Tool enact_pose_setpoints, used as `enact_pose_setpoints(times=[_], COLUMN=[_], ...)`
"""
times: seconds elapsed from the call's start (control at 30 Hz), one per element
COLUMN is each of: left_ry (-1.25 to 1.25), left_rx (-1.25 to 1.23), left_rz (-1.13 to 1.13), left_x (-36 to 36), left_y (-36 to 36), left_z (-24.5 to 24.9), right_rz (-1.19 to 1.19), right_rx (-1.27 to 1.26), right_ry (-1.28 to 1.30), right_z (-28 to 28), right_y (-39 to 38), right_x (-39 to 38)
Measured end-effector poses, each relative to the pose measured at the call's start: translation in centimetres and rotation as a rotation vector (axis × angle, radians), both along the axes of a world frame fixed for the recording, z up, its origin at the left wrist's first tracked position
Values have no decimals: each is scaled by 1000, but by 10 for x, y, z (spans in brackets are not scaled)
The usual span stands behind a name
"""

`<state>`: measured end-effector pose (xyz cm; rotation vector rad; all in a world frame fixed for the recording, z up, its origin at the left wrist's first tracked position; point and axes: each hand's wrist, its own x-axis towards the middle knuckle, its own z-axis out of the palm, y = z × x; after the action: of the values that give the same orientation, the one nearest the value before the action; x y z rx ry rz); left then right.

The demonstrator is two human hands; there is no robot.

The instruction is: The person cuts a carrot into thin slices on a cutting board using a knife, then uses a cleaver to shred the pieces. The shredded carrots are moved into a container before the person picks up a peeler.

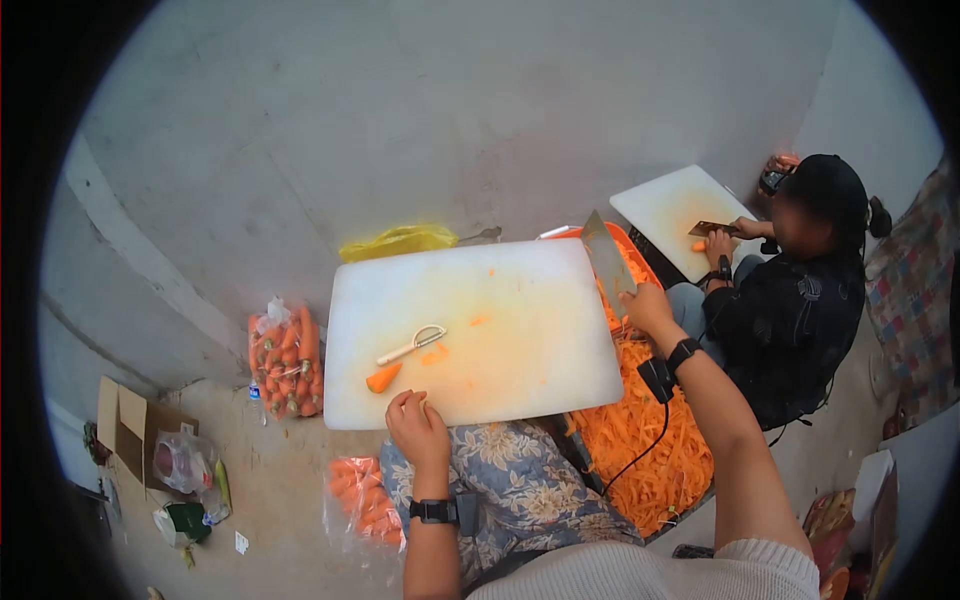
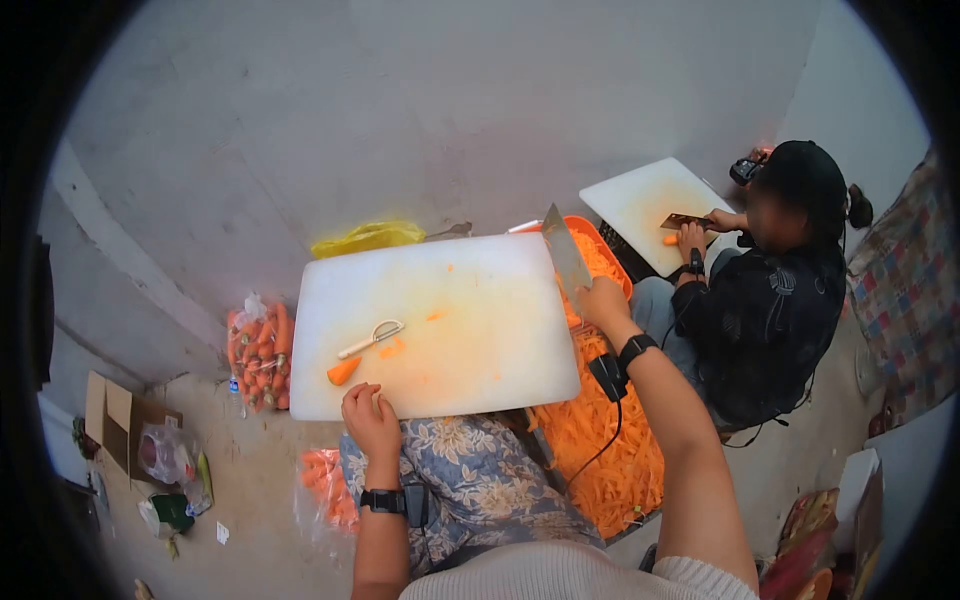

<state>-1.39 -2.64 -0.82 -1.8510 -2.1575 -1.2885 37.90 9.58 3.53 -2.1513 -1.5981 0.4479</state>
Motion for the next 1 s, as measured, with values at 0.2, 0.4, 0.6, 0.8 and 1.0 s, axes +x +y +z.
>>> enact_pose_setpoints(times=[0.2,0.4,0.6,0.8,1.0], left_ry=[17,18,39,-181,-38], left_rx=[-62,-65,59,126,22], left_rz=[-78,-73,-94,81,171], left_x=[2,3,-4,-23,-63], left_y=[3,0,1,9,27], left_z=[-3,-1,-6,2,7], right_rz=[169,395,469,248,1], right_rx=[-286,-492,-545,-534,-163], right_ry=[431,660,707,718,666], right_z=[28,15,-10,-16,-26], right_y=[-55,-69,-70,-56,-33], right_x=[-73,-126,-149,-108,-46])
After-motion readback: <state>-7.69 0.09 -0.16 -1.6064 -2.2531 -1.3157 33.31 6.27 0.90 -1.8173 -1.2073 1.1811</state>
